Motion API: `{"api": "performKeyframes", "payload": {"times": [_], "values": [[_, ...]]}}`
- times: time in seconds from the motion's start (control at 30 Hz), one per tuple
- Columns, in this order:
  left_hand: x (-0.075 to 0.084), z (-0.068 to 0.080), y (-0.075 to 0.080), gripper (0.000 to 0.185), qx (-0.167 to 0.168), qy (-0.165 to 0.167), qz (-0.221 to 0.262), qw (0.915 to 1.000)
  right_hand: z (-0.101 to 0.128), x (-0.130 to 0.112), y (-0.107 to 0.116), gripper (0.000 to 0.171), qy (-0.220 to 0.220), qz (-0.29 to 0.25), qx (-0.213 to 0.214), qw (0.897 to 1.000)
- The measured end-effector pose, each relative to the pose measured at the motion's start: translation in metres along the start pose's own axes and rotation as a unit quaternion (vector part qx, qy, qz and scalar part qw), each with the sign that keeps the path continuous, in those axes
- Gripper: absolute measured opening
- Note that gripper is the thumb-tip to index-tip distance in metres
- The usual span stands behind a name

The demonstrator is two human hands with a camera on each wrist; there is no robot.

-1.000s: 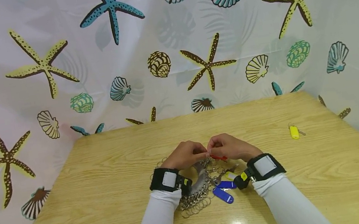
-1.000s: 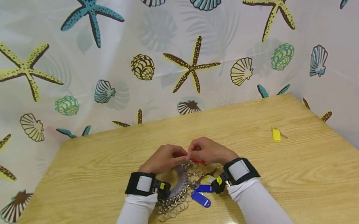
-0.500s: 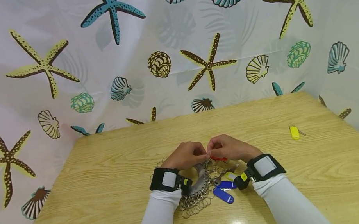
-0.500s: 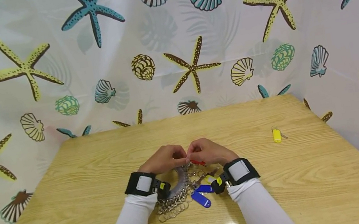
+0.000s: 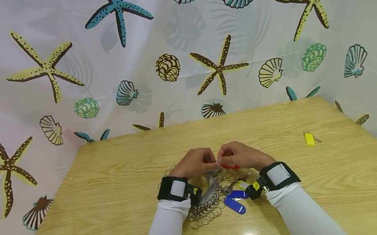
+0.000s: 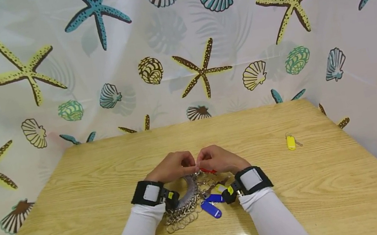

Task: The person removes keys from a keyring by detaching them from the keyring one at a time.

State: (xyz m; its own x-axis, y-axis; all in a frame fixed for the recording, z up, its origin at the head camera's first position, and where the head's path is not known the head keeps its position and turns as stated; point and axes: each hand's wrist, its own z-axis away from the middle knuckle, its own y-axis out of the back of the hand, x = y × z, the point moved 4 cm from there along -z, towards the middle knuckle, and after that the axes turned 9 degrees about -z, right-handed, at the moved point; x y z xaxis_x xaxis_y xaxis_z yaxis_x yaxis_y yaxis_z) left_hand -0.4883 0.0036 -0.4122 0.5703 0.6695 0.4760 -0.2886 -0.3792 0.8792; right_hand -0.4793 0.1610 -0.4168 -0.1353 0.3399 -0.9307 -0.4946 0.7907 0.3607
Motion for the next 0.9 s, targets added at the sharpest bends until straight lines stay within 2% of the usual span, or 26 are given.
{"api": "performKeyframes", "payload": {"times": [0.9], "values": [[0.0004, -0.001, -0.0008, 0.013, 0.016, -0.011, -0.001, 0.9998, 0.0012, 0.0001, 0.0003, 0.014, -0.012, 0.006, 0.02, 1.0]]}}
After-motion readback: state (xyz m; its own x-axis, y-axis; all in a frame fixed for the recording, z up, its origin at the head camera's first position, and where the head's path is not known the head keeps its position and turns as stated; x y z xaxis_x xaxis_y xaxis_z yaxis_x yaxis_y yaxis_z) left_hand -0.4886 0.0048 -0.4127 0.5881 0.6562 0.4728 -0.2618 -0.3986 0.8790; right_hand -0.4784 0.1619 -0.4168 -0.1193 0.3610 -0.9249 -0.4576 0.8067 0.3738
